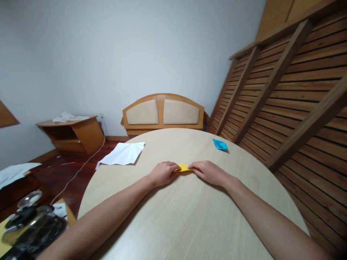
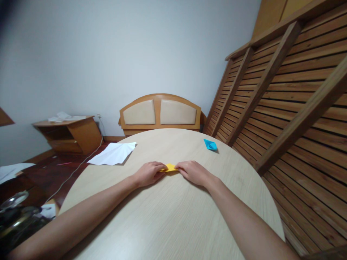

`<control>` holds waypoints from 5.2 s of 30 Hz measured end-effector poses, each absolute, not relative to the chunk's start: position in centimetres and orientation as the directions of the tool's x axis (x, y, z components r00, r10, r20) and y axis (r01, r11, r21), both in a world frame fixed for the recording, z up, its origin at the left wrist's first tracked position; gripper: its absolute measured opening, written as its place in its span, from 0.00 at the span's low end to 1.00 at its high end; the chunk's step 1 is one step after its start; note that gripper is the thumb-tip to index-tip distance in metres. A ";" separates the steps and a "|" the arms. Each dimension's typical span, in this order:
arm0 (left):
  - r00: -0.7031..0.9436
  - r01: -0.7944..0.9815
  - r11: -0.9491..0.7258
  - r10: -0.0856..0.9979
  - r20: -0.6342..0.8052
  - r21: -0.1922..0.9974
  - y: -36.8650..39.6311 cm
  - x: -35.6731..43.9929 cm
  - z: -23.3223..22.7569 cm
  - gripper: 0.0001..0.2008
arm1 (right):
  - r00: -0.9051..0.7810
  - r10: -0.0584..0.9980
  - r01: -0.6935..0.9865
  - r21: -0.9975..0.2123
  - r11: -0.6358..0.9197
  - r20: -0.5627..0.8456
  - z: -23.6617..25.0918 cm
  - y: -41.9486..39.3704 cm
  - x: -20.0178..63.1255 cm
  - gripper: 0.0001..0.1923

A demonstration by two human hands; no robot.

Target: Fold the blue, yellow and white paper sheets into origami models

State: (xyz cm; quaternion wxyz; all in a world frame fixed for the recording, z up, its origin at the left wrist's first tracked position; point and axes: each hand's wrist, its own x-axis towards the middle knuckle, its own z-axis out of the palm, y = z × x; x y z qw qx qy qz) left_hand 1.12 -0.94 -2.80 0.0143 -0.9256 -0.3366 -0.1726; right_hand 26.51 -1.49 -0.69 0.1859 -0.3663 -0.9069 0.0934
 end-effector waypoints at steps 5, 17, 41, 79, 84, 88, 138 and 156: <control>0.671 0.682 -0.728 0.662 0.334 0.070 -1.0 1.2 -2.5 0.11 | -0.637 0.716 0.646 -0.307 0.699 0.287 -0.5 -1.9 26.1 0.15; 0.603 0.703 -0.692 0.703 0.378 0.167 -1.4 1.4 -2.3 0.12 | -0.574 0.761 0.718 -0.261 0.645 0.302 -0.7 -2.3 25.0 0.10; 0.683 0.520 -0.803 0.595 0.424 0.290 -1.6 1.2 -2.3 0.16 | -0.601 0.734 0.499 -0.570 0.653 0.316 -1.1 -2.0 25.5 0.07; 0.793 0.512 -0.855 0.506 0.341 0.079 -1.5 1.5 -2.3 0.15 | -0.474 0.830 0.766 -0.328 0.553 0.293 -1.9 -1.2 25.6 0.10; 0.812 0.493 -0.864 0.498 0.303 0.099 -1.9 1.4 -2.0 0.15 | -0.479 0.818 0.786 -0.260 0.561 0.319 -1.7 -1.2 25.8 0.11; 0.813 0.488 -0.867 0.494 0.307 0.104 -1.8 1.3 -1.9 0.15 | -0.572 0.726 0.709 -0.215 0.672 0.382 -1.3 -1.4 25.6 0.10; 0.777 0.479 -0.862 0.505 0.376 0.167 -0.7 1.2 -3.2 0.11 | -0.655 0.679 0.608 -0.301 0.734 0.332 -2.7 -1.5 24.8 0.10; 0.762 0.495 -0.856 0.511 0.397 0.153 -0.8 1.2 -2.9 0.10 | -0.693 0.609 0.582 -0.199 0.789 0.387 -2.2 -1.5 24.7 0.10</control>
